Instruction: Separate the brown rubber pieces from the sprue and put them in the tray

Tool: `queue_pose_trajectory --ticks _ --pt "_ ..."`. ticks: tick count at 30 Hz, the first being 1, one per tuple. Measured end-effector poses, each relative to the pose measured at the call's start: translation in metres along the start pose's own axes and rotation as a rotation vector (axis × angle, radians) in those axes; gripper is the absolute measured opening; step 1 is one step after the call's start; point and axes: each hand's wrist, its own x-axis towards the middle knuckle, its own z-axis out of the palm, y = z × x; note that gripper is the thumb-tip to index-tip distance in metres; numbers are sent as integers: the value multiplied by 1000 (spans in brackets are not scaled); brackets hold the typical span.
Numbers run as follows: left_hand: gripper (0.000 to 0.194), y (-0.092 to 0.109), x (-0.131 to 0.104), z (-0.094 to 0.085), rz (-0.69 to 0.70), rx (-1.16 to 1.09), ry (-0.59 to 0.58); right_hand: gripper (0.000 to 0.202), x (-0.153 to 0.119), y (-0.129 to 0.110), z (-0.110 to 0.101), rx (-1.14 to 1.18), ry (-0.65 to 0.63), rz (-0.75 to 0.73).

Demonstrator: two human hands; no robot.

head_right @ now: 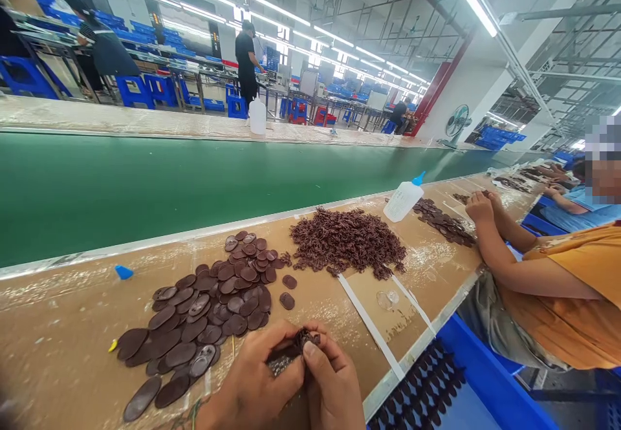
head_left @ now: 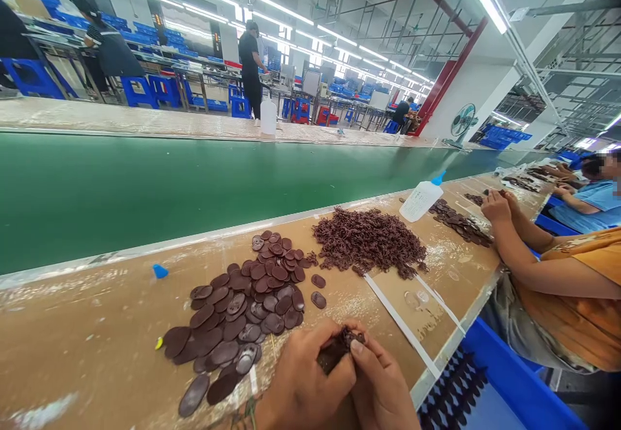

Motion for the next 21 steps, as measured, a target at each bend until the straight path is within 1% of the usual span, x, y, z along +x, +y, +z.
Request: queue_pose_trajectory --ticks 7,10,14,16,18,21 --pt "19 0 2 0 -1 -29 -3 35 5 5 -5 -15 29 -39" --pt "20 -2 2 0 5 -72 -18 31 5 6 -6 -20 28 -44" --pt "21 -6 1 3 -6 -73 -2 25 5 6 -5 -19 21 -78" --pt "21 -7 1 3 7 -108 -7 25 4 5 -4 -28 31 -92" --pt "25 -6 2 3 23 -156 -19 25 3 4 -3 -25 41 -96" --pt "30 -3 4 1 9 -177 -31 26 1 2 1 -5 44 -82"
